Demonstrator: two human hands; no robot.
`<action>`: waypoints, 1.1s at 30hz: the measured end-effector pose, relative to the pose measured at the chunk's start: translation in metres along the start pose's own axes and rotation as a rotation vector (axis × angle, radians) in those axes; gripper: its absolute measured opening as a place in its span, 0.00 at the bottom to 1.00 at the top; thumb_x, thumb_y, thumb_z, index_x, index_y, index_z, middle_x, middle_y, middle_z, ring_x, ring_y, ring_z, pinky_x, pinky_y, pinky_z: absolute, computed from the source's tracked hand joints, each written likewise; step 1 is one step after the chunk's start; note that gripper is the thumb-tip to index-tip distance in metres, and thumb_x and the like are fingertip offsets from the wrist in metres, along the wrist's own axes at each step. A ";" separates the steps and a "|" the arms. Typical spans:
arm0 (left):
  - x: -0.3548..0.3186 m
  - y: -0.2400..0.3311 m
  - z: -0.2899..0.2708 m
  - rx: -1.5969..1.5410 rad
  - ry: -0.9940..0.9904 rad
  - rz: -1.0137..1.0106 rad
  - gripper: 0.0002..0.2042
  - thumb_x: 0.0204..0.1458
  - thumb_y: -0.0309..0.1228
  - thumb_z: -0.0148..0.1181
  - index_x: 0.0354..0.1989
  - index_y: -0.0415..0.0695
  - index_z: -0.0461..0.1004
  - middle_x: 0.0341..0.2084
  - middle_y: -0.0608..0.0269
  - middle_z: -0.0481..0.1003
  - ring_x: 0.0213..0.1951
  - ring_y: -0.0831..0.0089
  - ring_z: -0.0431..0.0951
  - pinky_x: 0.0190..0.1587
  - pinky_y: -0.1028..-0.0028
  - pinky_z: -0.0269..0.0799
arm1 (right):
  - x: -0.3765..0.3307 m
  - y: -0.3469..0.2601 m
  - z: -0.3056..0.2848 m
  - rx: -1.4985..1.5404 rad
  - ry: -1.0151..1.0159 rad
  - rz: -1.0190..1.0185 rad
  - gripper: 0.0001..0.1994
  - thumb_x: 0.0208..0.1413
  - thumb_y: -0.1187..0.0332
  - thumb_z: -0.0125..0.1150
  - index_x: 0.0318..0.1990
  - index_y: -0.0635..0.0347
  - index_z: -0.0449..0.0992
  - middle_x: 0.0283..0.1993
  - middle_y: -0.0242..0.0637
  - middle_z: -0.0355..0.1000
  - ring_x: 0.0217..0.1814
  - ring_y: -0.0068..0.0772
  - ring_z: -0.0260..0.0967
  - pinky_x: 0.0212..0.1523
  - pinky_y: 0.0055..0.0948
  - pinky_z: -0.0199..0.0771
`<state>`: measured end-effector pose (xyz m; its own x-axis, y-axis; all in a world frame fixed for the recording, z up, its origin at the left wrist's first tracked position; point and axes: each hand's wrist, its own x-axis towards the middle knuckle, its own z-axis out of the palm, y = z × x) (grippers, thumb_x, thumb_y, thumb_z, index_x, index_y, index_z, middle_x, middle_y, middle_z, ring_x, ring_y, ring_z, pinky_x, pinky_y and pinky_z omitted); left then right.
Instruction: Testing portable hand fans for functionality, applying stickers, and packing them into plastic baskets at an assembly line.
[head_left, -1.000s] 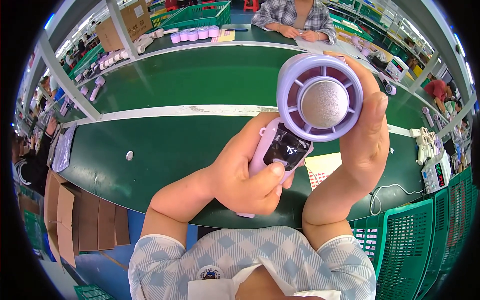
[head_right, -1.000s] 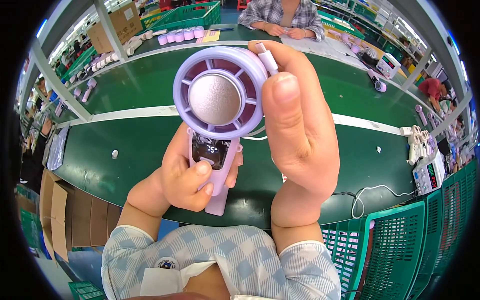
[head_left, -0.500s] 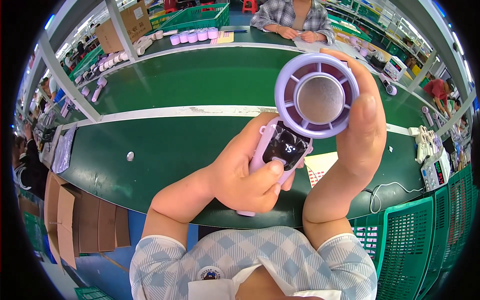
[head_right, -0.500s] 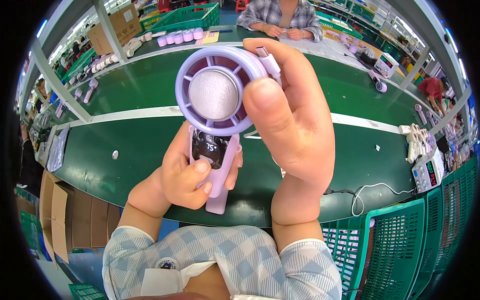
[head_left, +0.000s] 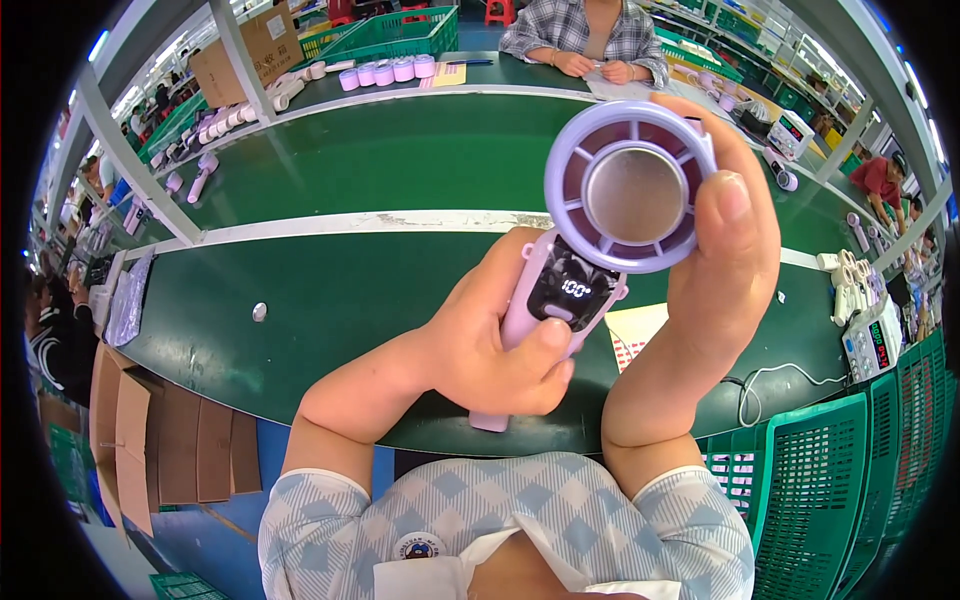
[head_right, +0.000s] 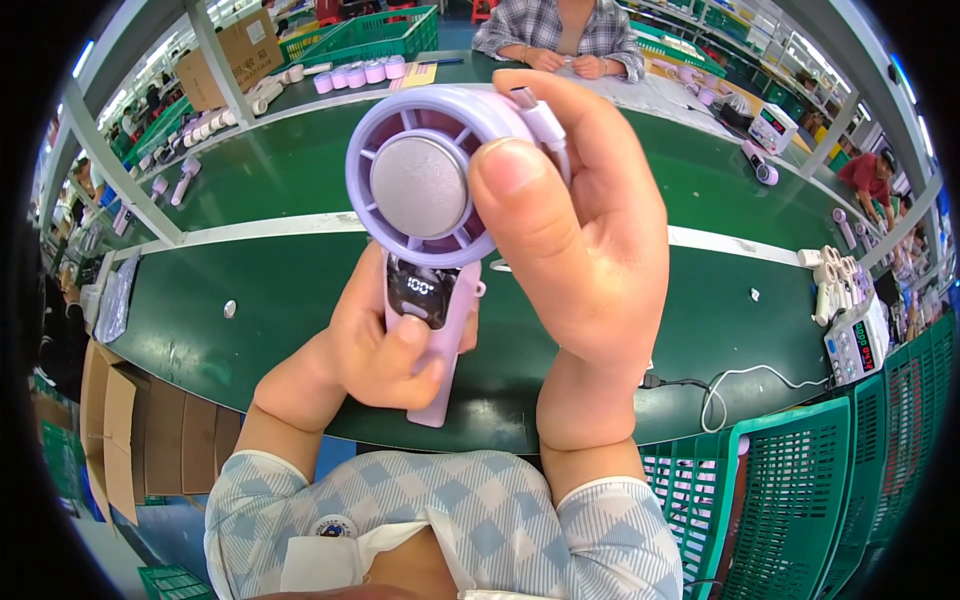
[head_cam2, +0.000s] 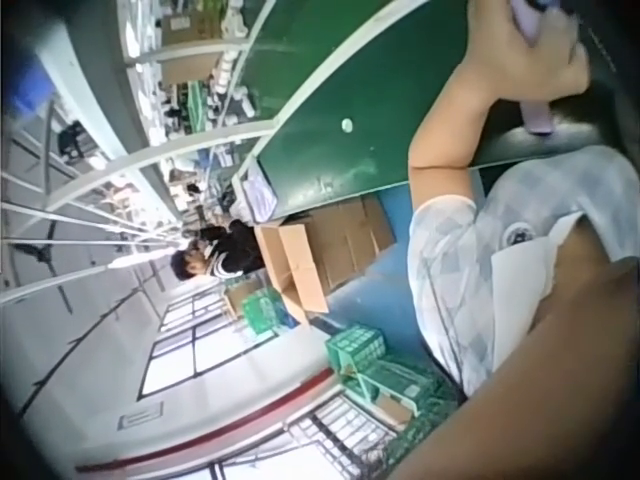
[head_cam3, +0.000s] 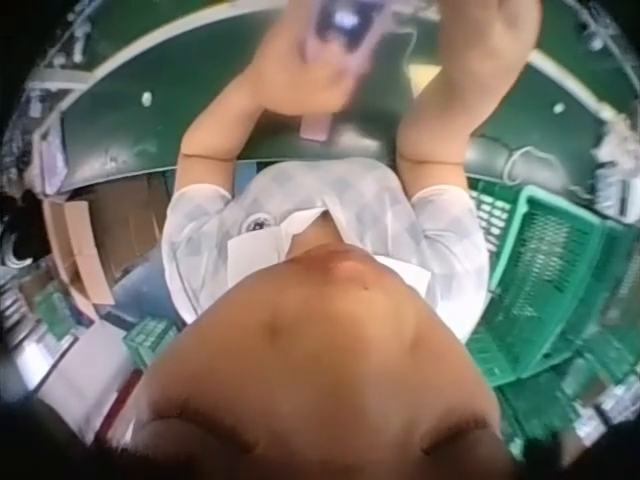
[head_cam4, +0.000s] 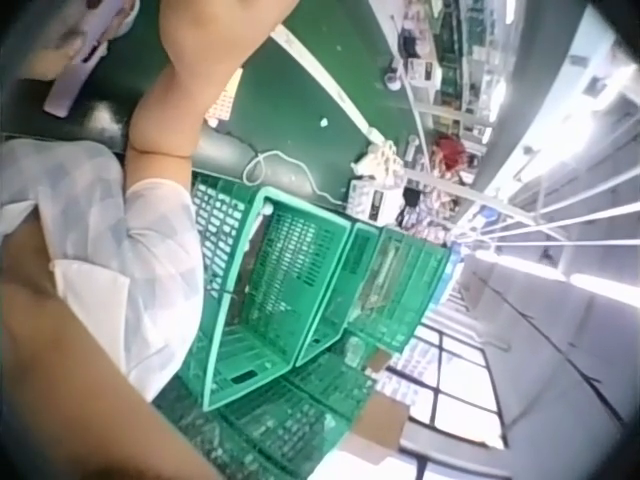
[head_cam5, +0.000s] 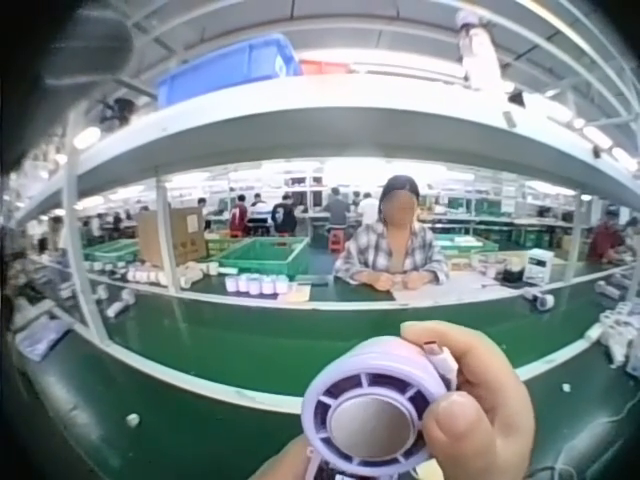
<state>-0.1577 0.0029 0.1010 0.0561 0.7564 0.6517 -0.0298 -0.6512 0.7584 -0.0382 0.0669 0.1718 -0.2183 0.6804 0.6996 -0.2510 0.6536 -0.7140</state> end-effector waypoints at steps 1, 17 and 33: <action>-0.002 -0.005 0.000 0.091 0.029 0.051 0.22 0.40 0.22 0.50 0.47 0.35 0.56 0.31 0.55 0.69 0.24 0.73 0.68 0.26 0.79 0.66 | 0.000 0.001 0.000 -0.016 0.015 -0.026 0.30 0.50 0.51 0.41 0.48 0.73 0.65 0.43 0.48 0.68 0.44 0.35 0.65 0.45 0.26 0.62; 0.004 -0.043 -0.041 0.389 0.082 -0.002 0.21 0.40 0.26 0.58 0.44 0.37 0.61 0.31 0.55 0.71 0.27 0.71 0.71 0.30 0.75 0.69 | -0.006 0.003 0.015 0.526 -0.369 0.397 0.17 0.50 0.64 0.55 0.44 0.68 0.69 0.30 0.35 0.70 0.28 0.19 0.63 0.29 0.12 0.62; 0.007 -0.025 -0.019 -0.153 -0.071 -0.185 0.22 0.45 0.30 0.54 0.49 0.38 0.57 0.31 0.51 0.71 0.26 0.68 0.72 0.29 0.74 0.69 | 0.002 0.020 0.018 0.338 -0.117 -0.219 0.24 0.54 0.57 0.47 0.49 0.71 0.64 0.41 0.44 0.68 0.37 0.26 0.65 0.38 0.18 0.64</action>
<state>-0.1759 0.0262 0.0867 0.1449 0.8519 0.5033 -0.1626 -0.4813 0.8614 -0.0605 0.0755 0.1596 -0.2265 0.4822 0.8463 -0.5945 0.6198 -0.5123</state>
